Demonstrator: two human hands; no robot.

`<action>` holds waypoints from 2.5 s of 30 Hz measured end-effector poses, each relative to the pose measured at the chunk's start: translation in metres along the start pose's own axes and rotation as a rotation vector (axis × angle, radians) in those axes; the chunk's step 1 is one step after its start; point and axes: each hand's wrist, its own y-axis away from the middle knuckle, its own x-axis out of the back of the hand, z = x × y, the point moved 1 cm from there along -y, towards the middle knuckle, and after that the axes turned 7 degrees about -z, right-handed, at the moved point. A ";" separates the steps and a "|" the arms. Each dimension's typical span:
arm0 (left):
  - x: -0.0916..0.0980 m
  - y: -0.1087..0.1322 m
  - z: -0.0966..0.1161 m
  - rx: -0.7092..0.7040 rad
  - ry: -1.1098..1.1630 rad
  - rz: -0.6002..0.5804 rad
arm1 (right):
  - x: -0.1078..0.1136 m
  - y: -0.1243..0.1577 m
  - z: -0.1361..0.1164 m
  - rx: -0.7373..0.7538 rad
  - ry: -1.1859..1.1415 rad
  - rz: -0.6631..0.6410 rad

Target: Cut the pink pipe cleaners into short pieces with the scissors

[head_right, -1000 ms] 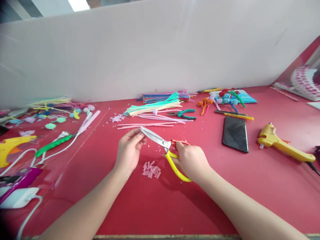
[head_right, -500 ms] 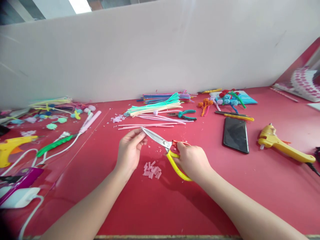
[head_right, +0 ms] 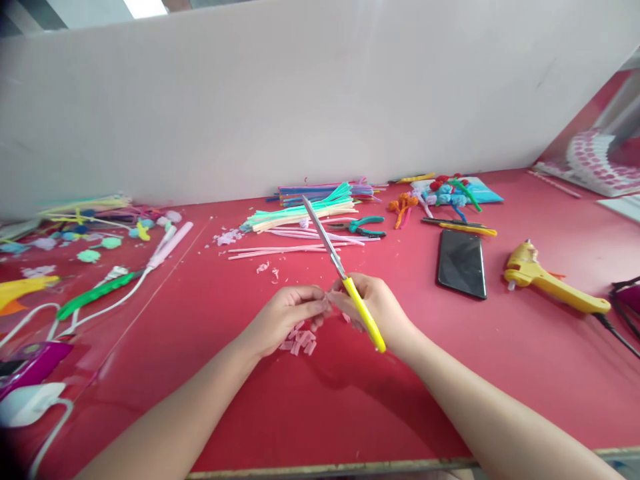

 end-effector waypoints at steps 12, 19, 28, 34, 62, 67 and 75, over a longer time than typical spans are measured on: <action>-0.001 0.001 -0.008 0.004 -0.137 0.141 | -0.003 -0.001 0.003 0.012 0.183 0.005; 0.003 0.000 -0.003 -0.099 -0.218 0.286 | -0.002 -0.007 0.013 0.049 0.361 0.085; 0.022 -0.004 -0.005 -0.234 0.102 0.569 | 0.003 -0.006 0.012 0.034 0.833 0.146; 0.026 -0.005 -0.004 -0.304 0.270 0.619 | 0.002 -0.003 0.010 0.050 1.020 0.170; 0.023 -0.003 -0.002 -0.390 0.261 0.637 | -0.001 -0.002 0.014 0.087 1.116 0.156; 0.024 -0.002 -0.002 -0.389 0.271 0.627 | -0.001 -0.001 0.014 0.077 1.118 0.154; 0.025 -0.002 -0.002 -0.398 0.267 0.619 | 0.000 -0.002 0.015 0.084 1.121 0.167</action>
